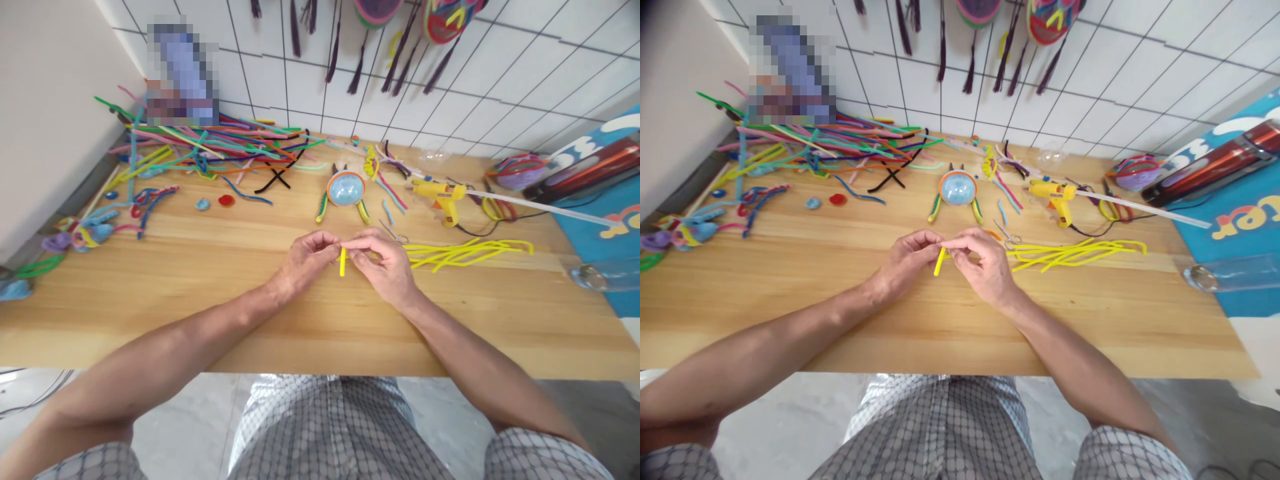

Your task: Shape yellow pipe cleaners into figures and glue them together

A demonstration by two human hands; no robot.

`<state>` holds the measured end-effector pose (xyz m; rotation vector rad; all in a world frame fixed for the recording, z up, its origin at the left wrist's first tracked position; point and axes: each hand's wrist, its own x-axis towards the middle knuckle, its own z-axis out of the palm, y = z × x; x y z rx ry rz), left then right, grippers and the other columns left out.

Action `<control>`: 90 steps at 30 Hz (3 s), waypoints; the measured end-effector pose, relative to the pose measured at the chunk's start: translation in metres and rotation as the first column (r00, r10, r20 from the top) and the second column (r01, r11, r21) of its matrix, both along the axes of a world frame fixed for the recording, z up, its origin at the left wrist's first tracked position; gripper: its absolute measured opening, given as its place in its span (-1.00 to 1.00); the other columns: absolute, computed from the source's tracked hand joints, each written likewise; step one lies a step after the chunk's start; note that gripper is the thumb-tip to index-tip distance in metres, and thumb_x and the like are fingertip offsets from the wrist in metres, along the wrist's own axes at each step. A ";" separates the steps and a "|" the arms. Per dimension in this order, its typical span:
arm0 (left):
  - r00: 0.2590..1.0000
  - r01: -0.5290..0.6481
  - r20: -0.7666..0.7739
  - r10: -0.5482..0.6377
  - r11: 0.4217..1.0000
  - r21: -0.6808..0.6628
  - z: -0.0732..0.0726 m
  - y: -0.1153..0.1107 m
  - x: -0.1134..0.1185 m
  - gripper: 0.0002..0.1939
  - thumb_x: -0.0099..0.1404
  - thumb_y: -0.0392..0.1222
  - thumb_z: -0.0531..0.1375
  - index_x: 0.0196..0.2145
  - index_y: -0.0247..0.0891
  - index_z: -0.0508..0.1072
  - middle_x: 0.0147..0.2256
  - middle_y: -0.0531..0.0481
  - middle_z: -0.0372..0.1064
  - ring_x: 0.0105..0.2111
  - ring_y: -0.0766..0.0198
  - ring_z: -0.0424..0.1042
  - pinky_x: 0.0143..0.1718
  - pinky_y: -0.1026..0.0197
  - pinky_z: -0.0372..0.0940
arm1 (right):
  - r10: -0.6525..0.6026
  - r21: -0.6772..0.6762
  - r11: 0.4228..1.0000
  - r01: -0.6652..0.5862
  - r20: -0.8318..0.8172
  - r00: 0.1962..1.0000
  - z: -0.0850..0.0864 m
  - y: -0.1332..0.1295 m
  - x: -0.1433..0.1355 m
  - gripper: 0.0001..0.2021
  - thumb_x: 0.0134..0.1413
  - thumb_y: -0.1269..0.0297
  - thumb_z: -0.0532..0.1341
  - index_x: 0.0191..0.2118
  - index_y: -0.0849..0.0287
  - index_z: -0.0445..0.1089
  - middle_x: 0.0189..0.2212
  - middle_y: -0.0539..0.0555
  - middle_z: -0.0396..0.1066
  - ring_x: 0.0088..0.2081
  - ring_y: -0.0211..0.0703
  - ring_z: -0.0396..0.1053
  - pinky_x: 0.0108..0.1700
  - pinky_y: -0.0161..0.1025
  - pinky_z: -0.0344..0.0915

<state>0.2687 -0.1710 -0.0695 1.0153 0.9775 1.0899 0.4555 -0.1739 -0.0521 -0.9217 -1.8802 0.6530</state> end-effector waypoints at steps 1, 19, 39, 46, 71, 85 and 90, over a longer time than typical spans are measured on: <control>1.000 0.005 0.000 -0.005 1.000 0.002 0.000 0.000 0.000 -0.70 0.08 0.00 0.46 -0.37 -0.26 0.57 -0.53 0.13 0.38 -0.53 0.41 0.25 -0.42 0.29 0.19 | -0.006 -0.036 0.999 0.006 -0.015 1.000 0.000 0.000 0.000 -0.86 0.30 0.39 0.30 -0.18 0.04 0.63 -0.26 0.04 0.56 -0.21 -0.14 0.52 -0.14 -0.18 0.46; 0.990 0.099 0.098 -0.100 0.995 0.016 0.007 -0.005 -0.003 -0.57 0.15 0.17 0.51 -0.35 -0.27 0.62 -0.40 0.03 0.54 -0.35 0.31 0.49 -0.17 0.22 0.41 | -0.244 0.123 0.965 0.230 0.115 0.963 0.001 -0.008 -0.004 -0.90 0.16 0.38 0.28 -0.36 0.05 0.40 -0.44 -0.01 0.50 -0.40 -0.17 0.42 -0.27 -0.21 0.39; 0.990 0.117 0.070 -0.120 0.992 0.037 0.009 0.000 -0.002 -0.47 0.01 0.19 0.58 -0.31 -0.30 0.61 -0.37 0.00 0.56 -0.38 0.32 0.47 -0.23 0.22 0.41 | -0.203 -0.148 0.968 0.204 0.026 0.979 0.010 -0.009 -0.002 -0.91 0.25 0.23 0.30 -0.28 0.09 0.46 -0.40 0.01 0.53 -0.39 -0.20 0.43 -0.36 -0.27 0.34; 0.998 0.017 0.051 -0.022 0.996 0.093 0.008 0.001 -0.003 -0.51 0.05 0.23 0.55 -0.33 -0.24 0.61 -0.44 0.07 0.52 -0.44 0.38 0.37 -0.32 0.27 0.31 | -0.116 -0.370 0.926 0.069 -0.108 0.987 0.004 -0.009 -0.007 -0.80 0.19 0.13 0.35 -0.26 0.08 0.36 -0.45 -0.06 0.43 -0.45 -0.24 0.37 -0.40 -0.29 0.31; 1.000 -0.004 0.009 0.004 1.000 0.031 0.011 0.003 -0.004 -0.62 0.13 0.12 0.49 -0.39 -0.25 0.57 -0.50 0.06 0.42 -0.49 0.36 0.29 -0.38 0.24 0.23 | -0.060 -0.458 0.889 0.019 -0.077 0.995 0.000 -0.007 -0.006 -0.74 0.24 0.12 0.33 -0.42 0.08 0.35 -0.54 -0.07 0.37 -0.47 -0.23 0.27 -0.42 -0.26 0.19; 1.000 -0.012 0.024 0.011 0.999 0.030 0.011 0.002 -0.004 -0.55 0.16 0.22 0.46 -0.43 -0.25 0.55 -0.52 0.05 0.41 -0.48 0.35 0.31 -0.38 0.25 0.24 | -0.090 -0.488 0.871 0.046 -0.067 0.994 0.001 -0.004 -0.005 -0.76 0.21 0.13 0.30 -0.42 0.08 0.35 -0.55 -0.07 0.33 -0.48 -0.22 0.27 -0.40 -0.24 0.20; 0.999 0.032 0.004 -0.032 0.999 -0.001 0.009 0.003 -0.003 -0.51 0.07 0.23 0.52 -0.37 -0.26 0.57 -0.51 0.07 0.41 -0.49 0.36 0.29 -0.41 0.26 0.21 | -0.074 -0.461 0.886 0.039 -0.058 0.996 0.002 -0.005 -0.006 -0.74 0.20 0.14 0.30 -0.44 0.08 0.31 -0.54 -0.07 0.32 -0.48 -0.24 0.24 -0.40 -0.24 0.16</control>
